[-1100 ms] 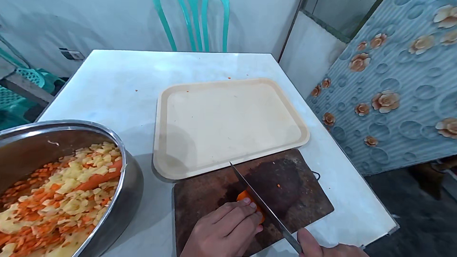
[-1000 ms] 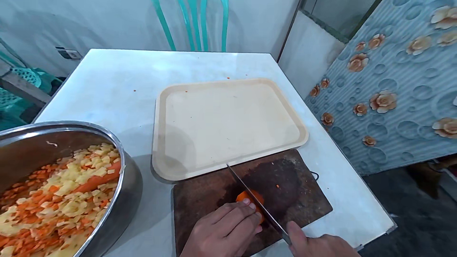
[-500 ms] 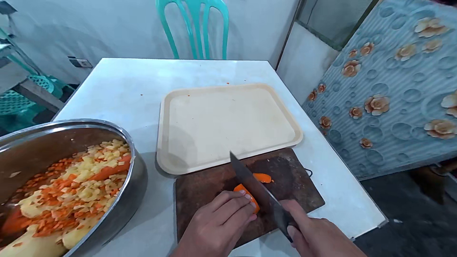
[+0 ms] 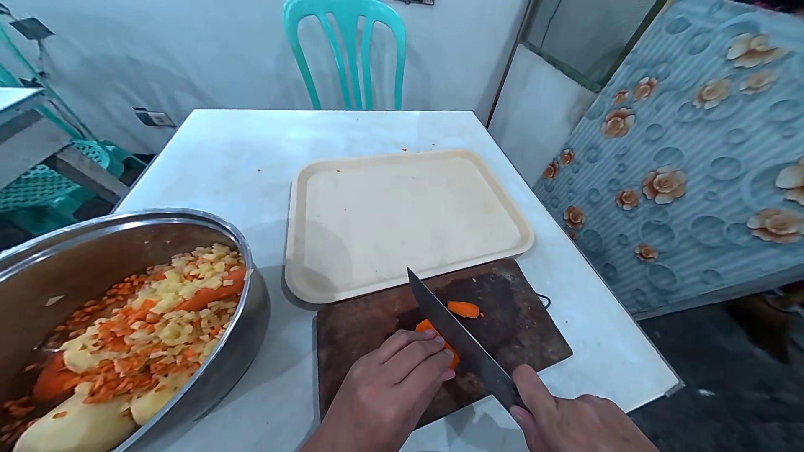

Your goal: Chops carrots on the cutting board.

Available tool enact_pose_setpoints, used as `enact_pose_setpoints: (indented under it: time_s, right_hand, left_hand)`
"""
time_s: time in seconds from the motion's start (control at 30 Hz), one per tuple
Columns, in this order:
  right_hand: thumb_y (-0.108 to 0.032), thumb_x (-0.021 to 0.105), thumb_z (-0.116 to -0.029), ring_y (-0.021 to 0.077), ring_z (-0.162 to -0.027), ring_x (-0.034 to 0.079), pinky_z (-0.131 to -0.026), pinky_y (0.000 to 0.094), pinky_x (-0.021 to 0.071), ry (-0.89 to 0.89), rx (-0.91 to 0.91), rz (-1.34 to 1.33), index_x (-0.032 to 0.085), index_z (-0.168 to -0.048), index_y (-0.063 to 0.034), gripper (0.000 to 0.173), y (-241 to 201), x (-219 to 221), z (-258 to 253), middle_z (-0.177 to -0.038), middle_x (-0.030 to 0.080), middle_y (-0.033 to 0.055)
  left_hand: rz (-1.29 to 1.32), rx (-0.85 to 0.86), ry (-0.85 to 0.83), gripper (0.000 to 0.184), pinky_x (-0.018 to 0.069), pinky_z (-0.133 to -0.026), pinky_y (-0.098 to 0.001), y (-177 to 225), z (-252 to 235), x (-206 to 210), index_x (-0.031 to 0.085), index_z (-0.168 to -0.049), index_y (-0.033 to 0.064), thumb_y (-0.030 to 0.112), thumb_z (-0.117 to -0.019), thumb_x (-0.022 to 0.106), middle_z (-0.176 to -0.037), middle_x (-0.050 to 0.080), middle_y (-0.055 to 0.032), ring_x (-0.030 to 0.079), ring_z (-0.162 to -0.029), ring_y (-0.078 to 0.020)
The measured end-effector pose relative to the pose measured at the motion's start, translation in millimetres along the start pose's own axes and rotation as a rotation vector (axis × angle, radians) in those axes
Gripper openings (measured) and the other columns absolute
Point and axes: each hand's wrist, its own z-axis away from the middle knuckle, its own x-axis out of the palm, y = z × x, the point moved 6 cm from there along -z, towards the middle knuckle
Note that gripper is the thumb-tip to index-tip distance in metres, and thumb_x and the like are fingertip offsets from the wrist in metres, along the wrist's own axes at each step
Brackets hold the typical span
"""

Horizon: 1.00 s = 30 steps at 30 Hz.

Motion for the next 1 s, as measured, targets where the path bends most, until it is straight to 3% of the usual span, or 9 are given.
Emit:
enact_pose_setpoints:
  time_s: [0.17, 0.4, 0.77, 1.0]
  right_hand:
    - [-0.018, 0.046, -0.1067, 0.0344, -0.051, 0.066, -0.046, 0.0438, 0.0506, 0.042, -0.027, 0.162, 0.059, -0.112, 0.0048, 0.027, -16.1, 0.2, -0.1, -0.056, 0.06, 0.0146]
    - [-0.011, 0.047, -0.1037, 0.0341, -0.05, 0.065, -0.045, 0.0435, 0.051, 0.035, -0.064, 0.144, 0.058, -0.114, 0.0093, 0.025, -21.0, 1.4, -4.0, -0.055, 0.057, 0.0143]
    - [-0.013, 0.042, -0.1087, 0.0406, -0.063, 0.069, -0.056, 0.0494, 0.0551, -0.234, -0.011, 0.044, 0.052, -0.124, 0.0099, 0.03, -13.6, -1.4, -16.8, -0.063, 0.061, 0.0189]
    - [-0.015, 0.041, -0.109, 0.0412, -0.065, 0.07, -0.057, 0.0503, 0.0553, -0.278, -0.001, 0.031, 0.051, -0.125, 0.0092, 0.03, -11.3, -3.8, -19.5, -0.065, 0.062, 0.0196]
  left_hand:
    - [-0.01, -0.021, -0.007, 0.016, 0.0551, -0.096, -0.0221, 0.5, -1.5, 1.3, 0.072, -0.098, 0.0102, 0.024, -0.1023, 0.064, -0.1, 0.075, -0.0039, 0.07, -0.106, -0.014]
    - [-0.006, -0.039, -0.038, 0.014, 0.0542, -0.098, -0.0228, -0.1, -1.4, 1.3, 0.072, -0.098, 0.0104, 0.022, -0.1018, 0.065, -0.101, 0.076, -0.004, 0.07, -0.109, -0.0143]
    - [0.029, -0.083, -0.078, 0.014, 0.0524, -0.101, -0.0217, 0.7, -3.9, -1.7, 0.072, -0.098, 0.0089, 0.021, -0.1007, 0.067, -0.099, 0.076, -0.0045, 0.07, -0.111, -0.0143]
    - [0.001, -0.081, -0.079, 0.014, 0.0517, -0.1, -0.0207, 1.0, -2.7, -1.4, 0.072, -0.099, 0.0091, 0.021, -0.1012, 0.066, -0.1, 0.076, -0.0047, 0.07, -0.11, -0.0134]
